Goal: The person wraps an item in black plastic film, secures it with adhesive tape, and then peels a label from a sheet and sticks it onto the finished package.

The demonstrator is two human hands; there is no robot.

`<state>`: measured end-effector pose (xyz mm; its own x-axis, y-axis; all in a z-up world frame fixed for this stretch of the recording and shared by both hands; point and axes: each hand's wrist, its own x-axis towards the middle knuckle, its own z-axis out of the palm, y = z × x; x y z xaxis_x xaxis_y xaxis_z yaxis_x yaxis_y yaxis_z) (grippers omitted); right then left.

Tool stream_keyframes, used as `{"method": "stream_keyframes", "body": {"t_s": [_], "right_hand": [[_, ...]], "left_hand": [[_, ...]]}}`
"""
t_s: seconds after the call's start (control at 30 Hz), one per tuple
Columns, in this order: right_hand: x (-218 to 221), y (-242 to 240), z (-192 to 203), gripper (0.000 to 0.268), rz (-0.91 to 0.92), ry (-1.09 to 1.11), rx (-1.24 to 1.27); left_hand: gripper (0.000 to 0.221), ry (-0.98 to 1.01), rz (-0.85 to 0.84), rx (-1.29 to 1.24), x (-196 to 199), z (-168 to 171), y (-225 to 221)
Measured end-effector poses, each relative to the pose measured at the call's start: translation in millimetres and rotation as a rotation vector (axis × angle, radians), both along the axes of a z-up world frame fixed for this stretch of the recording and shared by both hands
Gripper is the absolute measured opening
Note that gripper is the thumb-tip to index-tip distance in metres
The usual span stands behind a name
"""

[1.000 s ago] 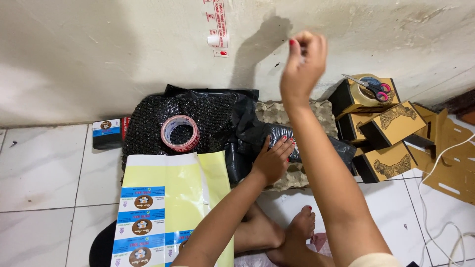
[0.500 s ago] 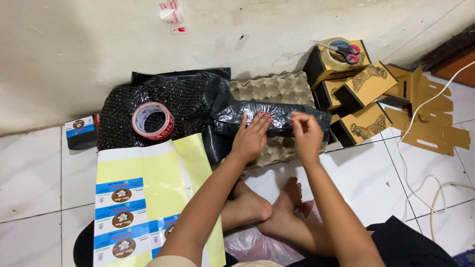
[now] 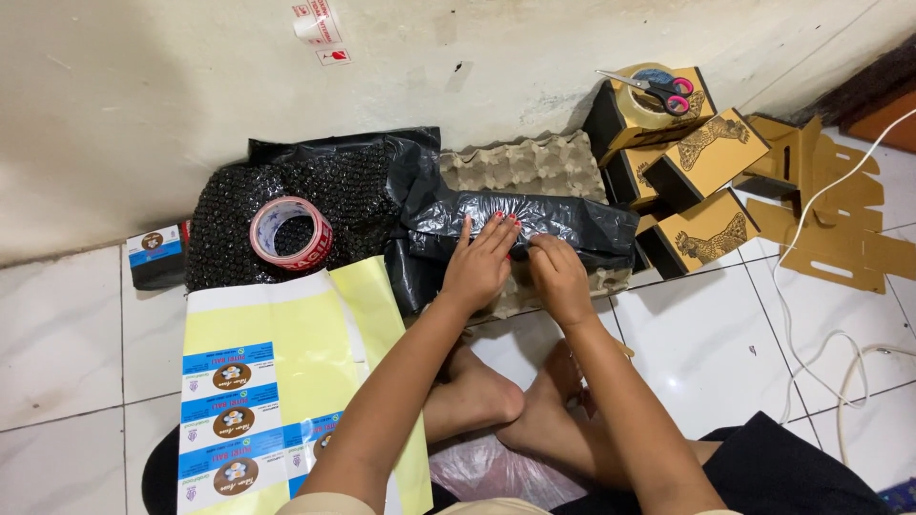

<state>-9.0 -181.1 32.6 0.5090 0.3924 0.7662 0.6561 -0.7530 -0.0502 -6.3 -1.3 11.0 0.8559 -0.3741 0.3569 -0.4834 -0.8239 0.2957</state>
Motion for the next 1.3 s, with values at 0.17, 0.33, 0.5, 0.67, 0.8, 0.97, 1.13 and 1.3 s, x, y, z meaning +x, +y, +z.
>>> {"method": "stream_keyframes", "body": {"t_s": [0.17, 0.33, 0.5, 0.67, 0.8, 0.97, 1.13, 1.3], "right_hand": [[-4, 3, 9, 0.006, 0.031, 0.017, -0.050], [-2, 2, 8, 0.006, 0.038, 0.026, -0.092], [-2, 7, 16, 0.005, 0.035, 0.038, -0.118], [-3, 13, 14, 0.004, 0.010, 0.027, -0.114], [-8, 14, 15, 0.003, -0.031, 0.026, -0.128], [-19, 14, 6, 0.016, -0.096, 0.056, -0.168], [-34, 15, -1, 0.026, -0.148, 0.074, -0.199], [-56, 16, -40, 0.063, -0.288, 0.210, -0.290]], "left_hand": [[0.061, -0.005, 0.004, -0.004, 0, 2, 0], [0.061, -0.009, 0.010, 0.009, -2, 3, 1], [0.062, -0.002, 0.006, -0.020, -2, 3, 0], [0.061, -0.033, 0.010, -0.018, -1, 0, 0], [0.061, -0.062, 0.013, -0.034, 0, -4, 0], [0.072, -0.126, -0.016, -0.061, 1, 5, 3], [0.063, -0.179, -0.047, -0.087, 2, -2, 3], [0.065, -0.161, -0.032, -0.051, 4, -8, 1]]}}
